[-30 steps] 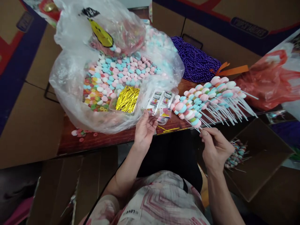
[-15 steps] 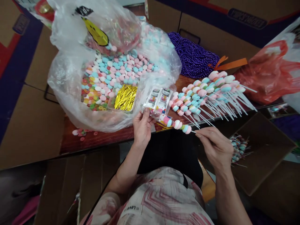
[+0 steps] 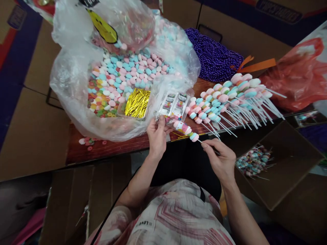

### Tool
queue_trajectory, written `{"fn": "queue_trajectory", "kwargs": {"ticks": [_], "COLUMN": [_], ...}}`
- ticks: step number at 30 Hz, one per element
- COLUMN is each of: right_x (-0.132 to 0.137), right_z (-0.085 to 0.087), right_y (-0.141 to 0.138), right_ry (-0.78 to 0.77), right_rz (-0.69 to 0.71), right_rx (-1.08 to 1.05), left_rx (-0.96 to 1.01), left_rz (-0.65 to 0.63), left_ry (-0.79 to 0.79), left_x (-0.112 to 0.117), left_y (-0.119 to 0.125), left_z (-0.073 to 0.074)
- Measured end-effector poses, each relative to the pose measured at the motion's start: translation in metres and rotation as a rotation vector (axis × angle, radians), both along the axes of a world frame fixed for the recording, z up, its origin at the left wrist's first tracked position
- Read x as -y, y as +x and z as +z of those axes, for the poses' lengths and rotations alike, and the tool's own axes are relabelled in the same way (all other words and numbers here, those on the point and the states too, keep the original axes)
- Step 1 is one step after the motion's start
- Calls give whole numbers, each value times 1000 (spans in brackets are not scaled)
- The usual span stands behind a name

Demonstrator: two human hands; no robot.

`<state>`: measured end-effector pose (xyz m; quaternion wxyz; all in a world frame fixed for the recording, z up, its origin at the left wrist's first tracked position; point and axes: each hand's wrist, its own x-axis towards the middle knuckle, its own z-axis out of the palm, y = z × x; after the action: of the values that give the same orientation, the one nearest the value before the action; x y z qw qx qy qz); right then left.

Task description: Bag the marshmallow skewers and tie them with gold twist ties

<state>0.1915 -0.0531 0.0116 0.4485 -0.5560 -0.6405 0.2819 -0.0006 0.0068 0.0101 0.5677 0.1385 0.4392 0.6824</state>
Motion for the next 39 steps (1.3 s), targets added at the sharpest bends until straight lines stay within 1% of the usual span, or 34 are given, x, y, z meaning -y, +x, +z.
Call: {"fn": "queue_trajectory", "kwargs": {"ticks": [4,9,12,15,18,21,23,24,27,31,34,37,39], "right_x": [2,4,6,10,17,21,20,18,11,4,6,9,7], "right_z": [-3,-10,-9,-7,-6,-8,-10,-11,-14,-17,-18,-20,-23], "right_y": [-4,-6,-10,-18,-24,-27,-28,-28,-33,-40,-42,-45,-50], "right_ry": [91,157,155,55,-148,-343,-406,-412,-331,-55,121,195,220], "right_rz": [62,87,142,175,134,95,88,79,42,15,25,34,-2], "right_rx": [138,312,316,174,-28,-204,-274,-290,-254,-87,25,88,121], "left_rx": [19,9,-6,68,118,131,123,113,73,48,59,76,86], "left_rz": [-7,-6,-35,-66,-77,-110,-146,-162,-206,-303,-345,-353,-366], "left_ry": [-1,-43,-34,0,40,47,43,40,19,-16,-24,-28,-40], "left_x": [5,12,14,14,14,14,15,15,17,22,24,24,25], "left_y": [6,13,15,16,17,18,18,19,22,26,24,24,27], "left_z": [-2,-2,-2,-3,-5,-5,-5,-5,-5,-7,-8,-9,-9]}}
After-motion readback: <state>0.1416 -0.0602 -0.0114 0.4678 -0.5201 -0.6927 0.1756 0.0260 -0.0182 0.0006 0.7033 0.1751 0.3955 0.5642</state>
